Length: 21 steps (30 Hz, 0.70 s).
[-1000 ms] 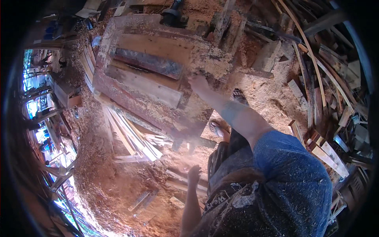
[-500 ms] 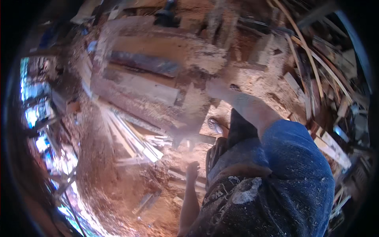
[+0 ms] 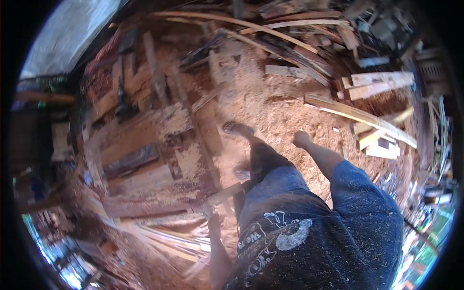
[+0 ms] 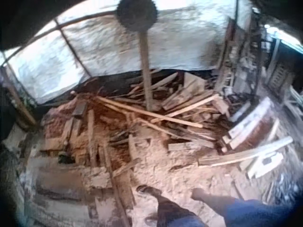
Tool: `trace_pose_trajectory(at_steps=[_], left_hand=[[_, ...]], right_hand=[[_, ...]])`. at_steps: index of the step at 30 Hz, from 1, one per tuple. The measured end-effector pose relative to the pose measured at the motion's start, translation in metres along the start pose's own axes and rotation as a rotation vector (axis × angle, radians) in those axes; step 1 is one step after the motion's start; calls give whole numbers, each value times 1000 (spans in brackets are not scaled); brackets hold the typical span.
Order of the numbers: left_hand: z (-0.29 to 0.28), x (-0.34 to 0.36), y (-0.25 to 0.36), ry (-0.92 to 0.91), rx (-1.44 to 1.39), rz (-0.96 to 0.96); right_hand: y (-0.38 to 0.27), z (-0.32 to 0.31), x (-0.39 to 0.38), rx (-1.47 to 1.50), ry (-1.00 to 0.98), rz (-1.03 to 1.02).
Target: The person uses a hammer to strike pieces of wood on a workbench, handles a long wooden plank, and then works with wires on an electric motor.
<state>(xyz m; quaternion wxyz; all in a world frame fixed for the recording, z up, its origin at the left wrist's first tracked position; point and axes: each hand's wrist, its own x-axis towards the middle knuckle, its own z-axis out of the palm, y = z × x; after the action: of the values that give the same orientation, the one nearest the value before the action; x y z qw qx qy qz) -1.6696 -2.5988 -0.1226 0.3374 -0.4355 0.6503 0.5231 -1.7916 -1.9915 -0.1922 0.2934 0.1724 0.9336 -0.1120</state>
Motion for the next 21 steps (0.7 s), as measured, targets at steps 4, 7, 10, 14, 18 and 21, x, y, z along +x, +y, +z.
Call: trace_pose_trajectory(at_steps=[4, 7, 10, 14, 18, 21], left_hand=[[-33, 34, 8, -4, 140, 36], [-15, 60, 40, -110, 353, 219], [87, -13, 106, -92, 718, 318], [135, -41, 129, 6, 914, 691], [112, 20, 112, -16, 914, 568], [180, -13, 95, -176, 788, 271]], right_hand=[[67, 38, -113, 119, -192, 203], [120, 77, -172, -18, -373, 88], [154, 114, -242, 190, -240, 423], [140, 86, -215, 300, -168, 345], [127, 41, -155, 546, 42, 308], [177, 65, -160, 284, 518, 184]])
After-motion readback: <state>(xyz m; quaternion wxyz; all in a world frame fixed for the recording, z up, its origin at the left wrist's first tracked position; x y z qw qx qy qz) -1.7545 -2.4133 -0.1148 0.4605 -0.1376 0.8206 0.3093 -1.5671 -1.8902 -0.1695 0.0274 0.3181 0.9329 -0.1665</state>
